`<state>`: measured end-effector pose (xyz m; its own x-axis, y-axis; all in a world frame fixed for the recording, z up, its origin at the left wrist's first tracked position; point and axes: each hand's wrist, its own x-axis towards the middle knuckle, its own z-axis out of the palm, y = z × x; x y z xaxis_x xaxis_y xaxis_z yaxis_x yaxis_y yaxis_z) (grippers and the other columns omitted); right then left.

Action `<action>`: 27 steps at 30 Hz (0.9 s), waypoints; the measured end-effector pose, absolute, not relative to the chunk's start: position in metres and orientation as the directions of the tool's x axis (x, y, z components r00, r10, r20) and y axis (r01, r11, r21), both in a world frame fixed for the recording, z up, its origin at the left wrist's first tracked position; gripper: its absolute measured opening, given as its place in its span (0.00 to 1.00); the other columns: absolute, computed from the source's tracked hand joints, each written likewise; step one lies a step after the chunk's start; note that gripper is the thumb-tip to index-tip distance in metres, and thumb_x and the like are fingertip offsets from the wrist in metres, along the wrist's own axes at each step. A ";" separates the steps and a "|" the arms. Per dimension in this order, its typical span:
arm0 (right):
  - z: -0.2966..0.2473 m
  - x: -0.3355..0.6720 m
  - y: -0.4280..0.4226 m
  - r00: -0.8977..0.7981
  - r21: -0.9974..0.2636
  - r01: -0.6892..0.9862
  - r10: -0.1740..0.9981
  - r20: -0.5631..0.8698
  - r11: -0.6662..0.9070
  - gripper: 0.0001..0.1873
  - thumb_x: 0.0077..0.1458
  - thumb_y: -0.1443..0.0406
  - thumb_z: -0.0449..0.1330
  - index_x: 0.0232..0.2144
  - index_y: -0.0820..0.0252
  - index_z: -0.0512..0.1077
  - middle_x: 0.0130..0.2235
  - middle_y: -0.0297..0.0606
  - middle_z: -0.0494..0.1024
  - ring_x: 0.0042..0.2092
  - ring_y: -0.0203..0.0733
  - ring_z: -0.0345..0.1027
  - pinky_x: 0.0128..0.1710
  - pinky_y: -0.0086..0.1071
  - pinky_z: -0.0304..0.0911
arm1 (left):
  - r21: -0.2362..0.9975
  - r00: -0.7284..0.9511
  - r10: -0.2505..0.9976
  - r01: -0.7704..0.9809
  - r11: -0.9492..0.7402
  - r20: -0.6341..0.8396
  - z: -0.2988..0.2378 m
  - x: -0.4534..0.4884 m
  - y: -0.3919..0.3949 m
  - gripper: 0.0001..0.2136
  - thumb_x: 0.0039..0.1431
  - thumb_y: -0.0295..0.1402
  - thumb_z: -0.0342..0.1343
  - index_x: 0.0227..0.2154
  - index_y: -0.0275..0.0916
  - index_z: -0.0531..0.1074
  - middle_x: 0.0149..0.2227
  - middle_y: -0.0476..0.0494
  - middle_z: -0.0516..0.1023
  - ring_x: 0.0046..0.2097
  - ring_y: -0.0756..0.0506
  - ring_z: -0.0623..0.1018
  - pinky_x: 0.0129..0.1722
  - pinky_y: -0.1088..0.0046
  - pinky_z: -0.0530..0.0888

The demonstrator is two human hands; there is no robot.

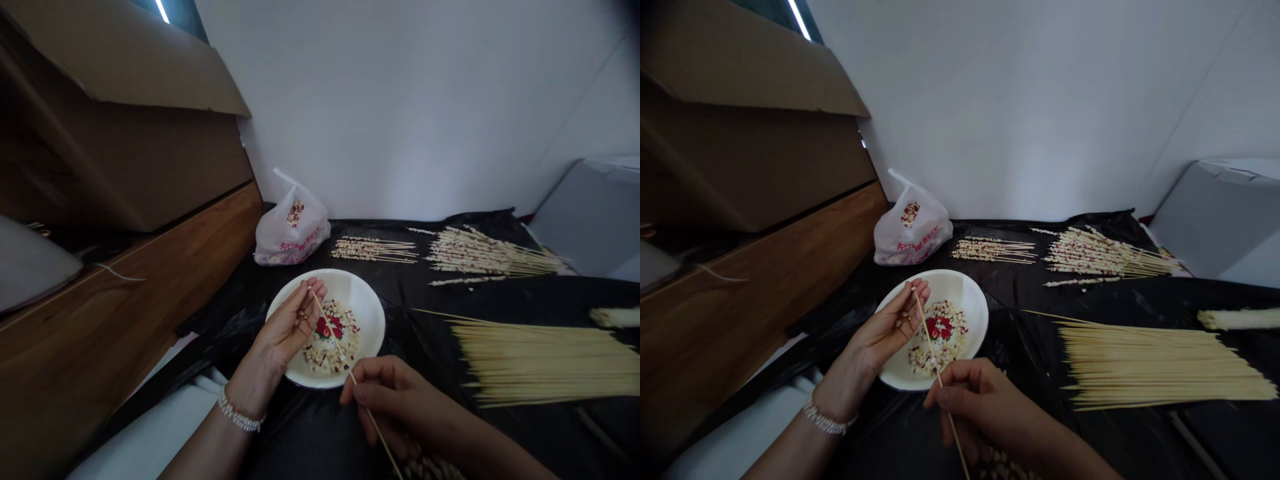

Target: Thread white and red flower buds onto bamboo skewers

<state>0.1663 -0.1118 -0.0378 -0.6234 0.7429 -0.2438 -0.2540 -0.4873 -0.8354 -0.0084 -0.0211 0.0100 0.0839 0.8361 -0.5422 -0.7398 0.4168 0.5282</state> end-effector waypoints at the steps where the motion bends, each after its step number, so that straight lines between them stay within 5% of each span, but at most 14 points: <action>1: -0.038 0.166 -0.112 -0.621 -0.835 -0.254 0.744 -0.246 -0.489 0.19 0.54 0.51 0.69 0.33 0.62 0.77 0.19 0.29 0.76 0.12 0.24 0.55 0.10 0.19 0.45 | 0.532 0.083 0.839 -0.738 0.414 -0.538 0.010 -0.008 -0.021 0.22 0.68 0.22 0.48 0.64 0.34 0.64 0.35 0.40 0.83 0.30 0.50 0.83 0.28 0.82 0.79; 18: -0.040 0.166 -0.111 -0.614 -0.833 -0.253 0.747 -0.254 -0.492 0.19 0.54 0.51 0.69 0.33 0.62 0.77 0.19 0.29 0.75 0.12 0.24 0.53 0.10 0.20 0.44 | 0.531 0.127 0.835 -0.719 0.449 -0.535 0.009 -0.009 -0.022 0.24 0.67 0.20 0.49 0.64 0.37 0.64 0.39 0.38 0.84 0.29 0.49 0.83 0.27 0.81 0.79; 27: -0.041 0.166 -0.112 -0.614 -0.834 -0.256 0.749 -0.250 -0.488 0.20 0.53 0.50 0.69 0.34 0.62 0.77 0.19 0.28 0.75 0.12 0.24 0.53 0.10 0.20 0.45 | 0.543 0.091 0.831 -0.717 0.438 -0.549 0.018 -0.003 -0.026 0.21 0.68 0.20 0.47 0.62 0.32 0.65 0.33 0.41 0.83 0.27 0.49 0.82 0.23 0.82 0.77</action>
<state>0.1662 -0.1121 -0.0408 -0.6137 0.7488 -0.2504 -0.2556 -0.4885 -0.8343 -0.0033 -0.0257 0.0175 0.0909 0.8307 -0.5493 -0.7167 0.4375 0.5431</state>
